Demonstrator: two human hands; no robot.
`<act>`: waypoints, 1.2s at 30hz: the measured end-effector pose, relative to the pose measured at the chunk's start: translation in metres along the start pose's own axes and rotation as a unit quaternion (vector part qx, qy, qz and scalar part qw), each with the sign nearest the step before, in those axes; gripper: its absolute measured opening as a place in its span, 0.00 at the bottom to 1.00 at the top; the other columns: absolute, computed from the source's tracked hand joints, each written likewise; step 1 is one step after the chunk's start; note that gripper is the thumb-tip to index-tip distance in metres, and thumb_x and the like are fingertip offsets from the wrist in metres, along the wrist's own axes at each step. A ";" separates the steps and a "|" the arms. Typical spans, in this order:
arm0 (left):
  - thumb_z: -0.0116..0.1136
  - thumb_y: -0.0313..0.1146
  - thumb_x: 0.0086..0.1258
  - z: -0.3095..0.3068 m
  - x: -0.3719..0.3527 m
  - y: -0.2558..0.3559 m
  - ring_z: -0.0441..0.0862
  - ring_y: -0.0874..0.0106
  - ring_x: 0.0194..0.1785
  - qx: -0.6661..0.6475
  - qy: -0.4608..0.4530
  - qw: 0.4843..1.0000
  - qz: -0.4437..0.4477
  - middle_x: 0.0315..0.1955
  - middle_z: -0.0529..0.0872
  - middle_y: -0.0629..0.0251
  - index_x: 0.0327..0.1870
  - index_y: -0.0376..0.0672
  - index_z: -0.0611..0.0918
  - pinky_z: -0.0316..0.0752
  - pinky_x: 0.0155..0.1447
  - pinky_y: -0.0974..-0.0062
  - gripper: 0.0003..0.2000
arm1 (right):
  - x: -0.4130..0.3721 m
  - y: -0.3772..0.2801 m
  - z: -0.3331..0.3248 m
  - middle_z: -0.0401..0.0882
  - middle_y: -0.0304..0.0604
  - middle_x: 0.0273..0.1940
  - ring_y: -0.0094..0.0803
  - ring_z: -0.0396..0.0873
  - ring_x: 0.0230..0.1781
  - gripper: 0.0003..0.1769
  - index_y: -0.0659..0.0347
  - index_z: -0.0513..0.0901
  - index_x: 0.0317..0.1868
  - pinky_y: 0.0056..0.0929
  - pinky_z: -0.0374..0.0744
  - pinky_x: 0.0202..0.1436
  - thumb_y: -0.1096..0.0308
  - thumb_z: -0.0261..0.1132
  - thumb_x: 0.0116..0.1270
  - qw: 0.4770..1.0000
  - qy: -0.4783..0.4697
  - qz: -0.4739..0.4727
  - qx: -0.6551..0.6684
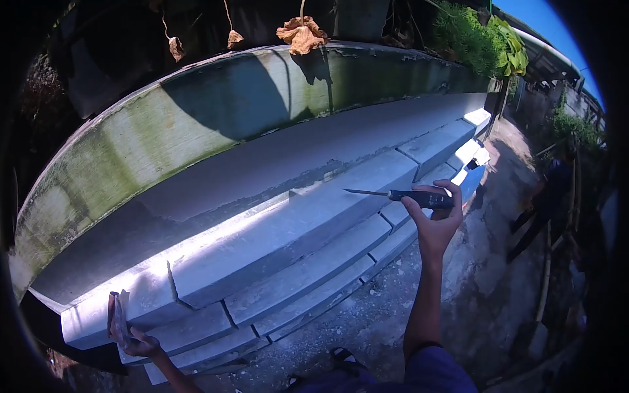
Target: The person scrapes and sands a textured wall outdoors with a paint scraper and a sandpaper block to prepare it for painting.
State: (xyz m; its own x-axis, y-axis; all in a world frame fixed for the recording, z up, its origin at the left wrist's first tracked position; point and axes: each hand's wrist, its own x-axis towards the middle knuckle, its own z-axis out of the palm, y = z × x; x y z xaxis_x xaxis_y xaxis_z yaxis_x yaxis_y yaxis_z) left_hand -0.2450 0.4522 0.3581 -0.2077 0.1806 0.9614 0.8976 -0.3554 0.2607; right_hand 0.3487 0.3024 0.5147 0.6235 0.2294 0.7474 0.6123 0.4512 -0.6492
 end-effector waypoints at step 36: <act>0.26 0.55 0.81 0.006 0.033 0.041 0.83 0.51 0.60 -0.142 -0.003 0.989 -0.038 0.56 0.86 0.44 0.58 0.25 0.82 0.72 0.68 0.52 0.38 | 0.085 0.062 0.128 0.64 0.31 0.14 0.16 0.62 0.10 0.18 0.55 0.65 0.28 0.22 0.61 0.11 0.71 0.63 0.76 0.963 0.032 -0.137 0.228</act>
State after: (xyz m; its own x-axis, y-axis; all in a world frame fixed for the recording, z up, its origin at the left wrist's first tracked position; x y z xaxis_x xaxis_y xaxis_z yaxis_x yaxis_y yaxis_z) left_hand -0.2130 0.4491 0.3995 -0.2684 0.2215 0.9375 0.7339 -0.5834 0.3479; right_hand 0.3774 0.4602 0.5563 0.5064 -0.0004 0.8623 0.4902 0.8228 -0.2875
